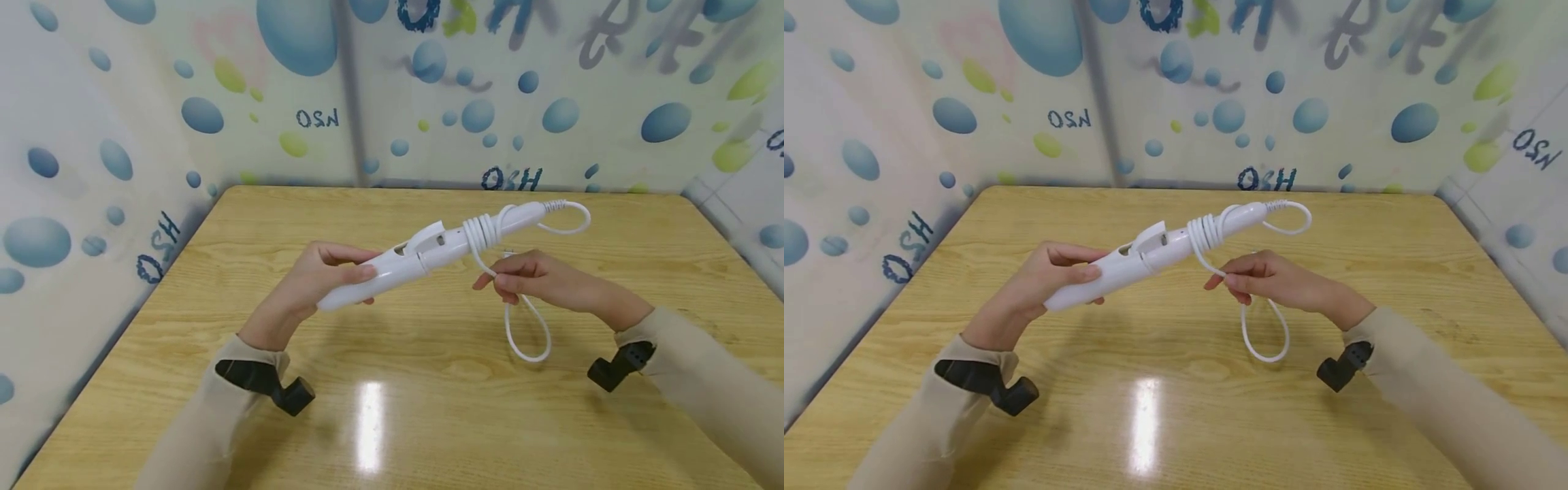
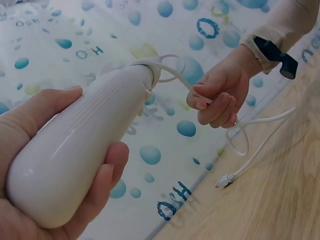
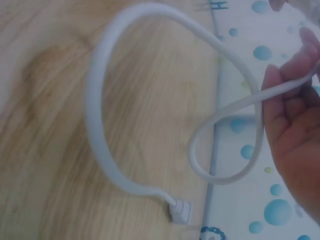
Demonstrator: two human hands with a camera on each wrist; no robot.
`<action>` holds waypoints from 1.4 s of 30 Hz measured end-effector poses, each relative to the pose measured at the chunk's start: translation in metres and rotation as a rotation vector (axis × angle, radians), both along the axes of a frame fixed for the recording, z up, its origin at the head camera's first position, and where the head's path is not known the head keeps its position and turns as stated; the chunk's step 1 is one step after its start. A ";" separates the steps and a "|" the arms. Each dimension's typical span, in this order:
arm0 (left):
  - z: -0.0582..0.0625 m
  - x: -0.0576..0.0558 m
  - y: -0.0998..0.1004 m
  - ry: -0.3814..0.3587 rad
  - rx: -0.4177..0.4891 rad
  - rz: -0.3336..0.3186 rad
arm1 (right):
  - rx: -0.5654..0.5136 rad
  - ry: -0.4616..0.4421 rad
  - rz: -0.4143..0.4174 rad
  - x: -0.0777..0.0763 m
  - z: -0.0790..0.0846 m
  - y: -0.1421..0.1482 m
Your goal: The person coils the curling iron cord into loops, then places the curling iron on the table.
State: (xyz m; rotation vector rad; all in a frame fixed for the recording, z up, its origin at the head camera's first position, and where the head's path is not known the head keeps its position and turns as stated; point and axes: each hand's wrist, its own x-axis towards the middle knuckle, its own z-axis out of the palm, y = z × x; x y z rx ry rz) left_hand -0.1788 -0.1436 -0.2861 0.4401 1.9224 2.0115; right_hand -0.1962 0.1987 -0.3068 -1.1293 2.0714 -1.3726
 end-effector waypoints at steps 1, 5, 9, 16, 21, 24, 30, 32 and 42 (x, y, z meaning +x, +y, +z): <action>0.001 0.001 0.000 -0.002 0.006 -0.009 | 0.005 -0.002 0.001 -0.002 0.000 0.000; 0.002 0.003 -0.002 -0.009 0.028 -0.050 | -0.012 -0.033 0.062 -0.011 -0.001 0.000; 0.002 0.003 -0.004 0.001 0.062 -0.091 | -0.059 -0.077 0.162 -0.020 -0.002 -0.003; 0.002 0.004 -0.016 0.037 0.151 -0.124 | -0.038 -0.118 0.258 -0.027 0.002 -0.006; 0.004 0.005 -0.022 0.036 0.171 -0.116 | 0.000 -0.141 0.277 -0.032 0.008 -0.006; 0.005 0.005 -0.023 0.036 0.179 -0.139 | 0.039 -0.156 0.307 -0.035 0.010 -0.007; 0.006 0.006 -0.025 0.035 0.195 -0.162 | 0.143 -0.171 0.316 -0.043 0.014 -0.005; 0.007 0.006 -0.026 0.030 0.200 -0.168 | 0.169 -0.171 0.299 -0.046 0.017 -0.002; 0.005 0.005 -0.025 0.014 0.201 -0.199 | 0.268 -0.095 0.204 -0.069 0.019 0.005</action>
